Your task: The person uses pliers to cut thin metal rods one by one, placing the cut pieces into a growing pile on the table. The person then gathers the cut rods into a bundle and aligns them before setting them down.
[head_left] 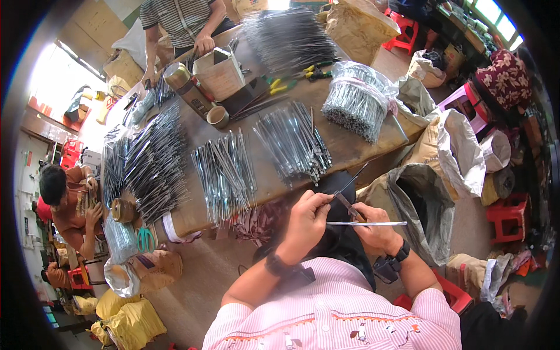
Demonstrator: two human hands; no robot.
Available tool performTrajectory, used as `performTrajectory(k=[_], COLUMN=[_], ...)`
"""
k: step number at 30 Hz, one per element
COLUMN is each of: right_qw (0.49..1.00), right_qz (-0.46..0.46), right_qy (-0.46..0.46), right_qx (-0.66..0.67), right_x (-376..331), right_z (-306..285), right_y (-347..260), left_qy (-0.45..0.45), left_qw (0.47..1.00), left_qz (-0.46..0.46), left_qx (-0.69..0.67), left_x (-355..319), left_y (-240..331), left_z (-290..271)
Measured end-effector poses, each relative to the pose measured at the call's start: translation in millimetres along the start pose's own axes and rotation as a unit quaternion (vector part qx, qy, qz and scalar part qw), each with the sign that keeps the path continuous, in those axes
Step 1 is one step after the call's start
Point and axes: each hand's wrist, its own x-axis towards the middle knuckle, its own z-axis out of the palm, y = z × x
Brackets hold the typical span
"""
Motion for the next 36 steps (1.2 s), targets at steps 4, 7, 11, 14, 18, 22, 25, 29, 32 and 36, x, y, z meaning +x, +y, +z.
performTrajectory(k=[4,7,11,14,18,22,25,29,32,36], right_qw=[1.0,1.0,0.999,0.999,0.999,0.998,0.992,0.976,0.958,0.953], right_qz=[0.011,0.021,0.022,0.025,0.028,0.018,0.052,0.073,0.075,0.068], right_qy=[0.014,0.017,0.037,0.038,0.007,-0.013,-0.014,0.011,0.026,0.042], right_qx=[-0.016,-0.007,-0.005,-0.012,0.014,0.065,0.112,0.204,0.277,0.292], right_x=[-1,0,4,10,21,25,22,18,15,11], right_z=[3,3,3,5,15,23,22,19,18,16], right_y=[-1,-3,-4,-6,-11,-9,-1,10,13,17], left_qy=[-0.039,-0.043,-0.025,-0.03,-0.028,0.106,0.146,0.195,0.184,0.158], left_qw=[0.998,0.998,0.996,0.989,0.99,0.99,0.965,0.946,0.942,0.947], left_qz=[-0.037,-0.039,-0.009,-0.032,-0.063,-0.071,-0.218,-0.256,-0.281,-0.226], left_qx=[0.029,0.032,0.086,0.139,0.124,0.067,0.024,-0.031,-0.002,0.163], left_x=[1,1,1,-8,-11,-8,1,4,10,10], left_y=[0,5,16,20,5,-30,-66,-98,-100,-71], left_z=[-5,-8,-22,-36,-48,-70,-120,-172,-184,-168])
